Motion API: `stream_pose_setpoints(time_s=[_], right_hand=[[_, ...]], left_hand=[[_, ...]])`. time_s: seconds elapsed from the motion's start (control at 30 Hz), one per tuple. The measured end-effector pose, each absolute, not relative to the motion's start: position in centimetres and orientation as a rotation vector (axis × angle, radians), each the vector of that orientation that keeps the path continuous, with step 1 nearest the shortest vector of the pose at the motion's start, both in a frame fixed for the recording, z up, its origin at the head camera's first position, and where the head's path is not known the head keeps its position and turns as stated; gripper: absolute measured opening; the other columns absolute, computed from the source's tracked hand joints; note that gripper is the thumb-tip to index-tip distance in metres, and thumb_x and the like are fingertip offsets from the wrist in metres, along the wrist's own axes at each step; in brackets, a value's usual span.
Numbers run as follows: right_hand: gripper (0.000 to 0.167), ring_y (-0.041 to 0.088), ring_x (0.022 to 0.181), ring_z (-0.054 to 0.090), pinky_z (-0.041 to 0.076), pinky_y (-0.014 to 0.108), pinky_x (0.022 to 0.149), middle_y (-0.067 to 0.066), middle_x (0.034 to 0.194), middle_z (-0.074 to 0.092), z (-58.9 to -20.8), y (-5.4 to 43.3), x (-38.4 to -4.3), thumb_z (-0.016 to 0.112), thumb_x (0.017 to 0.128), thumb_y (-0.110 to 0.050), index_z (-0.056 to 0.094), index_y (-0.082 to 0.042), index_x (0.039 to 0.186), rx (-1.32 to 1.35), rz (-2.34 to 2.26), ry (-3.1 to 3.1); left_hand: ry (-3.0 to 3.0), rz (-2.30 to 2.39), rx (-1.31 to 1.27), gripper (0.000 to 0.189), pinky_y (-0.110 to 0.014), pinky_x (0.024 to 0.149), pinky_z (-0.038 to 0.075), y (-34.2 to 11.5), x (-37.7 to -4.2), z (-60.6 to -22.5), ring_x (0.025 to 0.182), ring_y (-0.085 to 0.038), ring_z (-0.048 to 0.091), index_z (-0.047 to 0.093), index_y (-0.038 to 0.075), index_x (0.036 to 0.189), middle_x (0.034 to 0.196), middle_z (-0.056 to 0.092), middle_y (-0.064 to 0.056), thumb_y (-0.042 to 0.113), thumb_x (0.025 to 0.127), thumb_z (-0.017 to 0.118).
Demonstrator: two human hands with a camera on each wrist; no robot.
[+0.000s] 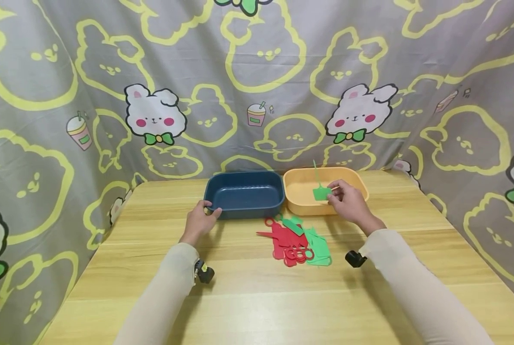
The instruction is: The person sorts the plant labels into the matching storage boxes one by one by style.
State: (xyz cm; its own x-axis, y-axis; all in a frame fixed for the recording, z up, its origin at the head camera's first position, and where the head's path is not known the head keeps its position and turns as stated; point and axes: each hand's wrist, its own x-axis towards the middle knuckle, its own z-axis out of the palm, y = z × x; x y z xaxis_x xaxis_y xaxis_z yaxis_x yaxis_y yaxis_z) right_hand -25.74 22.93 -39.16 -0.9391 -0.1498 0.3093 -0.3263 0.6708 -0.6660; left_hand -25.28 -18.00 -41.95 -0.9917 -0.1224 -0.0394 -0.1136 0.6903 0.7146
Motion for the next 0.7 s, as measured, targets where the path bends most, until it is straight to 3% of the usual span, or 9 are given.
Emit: stream_pose_setpoints(time_s=[0.7], right_hand=[[0.022, 0.028, 0.08, 0.064, 0.049, 0.035, 0.065, 0.015, 0.091, 0.065, -39.4, 24.1, -26.5, 0.056, 0.096, -0.005, 0.054, 0.003, 0.117, 0.299, 1.113, -2.715]], left_hand=[[-2.88, -1.212, 0.187, 0.05, -0.051, 0.094, 0.04, -18.2, -25.3, -42.1, 0.112, -0.039, 0.049, 0.046, 0.004, 0.132, 0.123, 0.056, -0.025, 0.037, 0.096, 0.058]])
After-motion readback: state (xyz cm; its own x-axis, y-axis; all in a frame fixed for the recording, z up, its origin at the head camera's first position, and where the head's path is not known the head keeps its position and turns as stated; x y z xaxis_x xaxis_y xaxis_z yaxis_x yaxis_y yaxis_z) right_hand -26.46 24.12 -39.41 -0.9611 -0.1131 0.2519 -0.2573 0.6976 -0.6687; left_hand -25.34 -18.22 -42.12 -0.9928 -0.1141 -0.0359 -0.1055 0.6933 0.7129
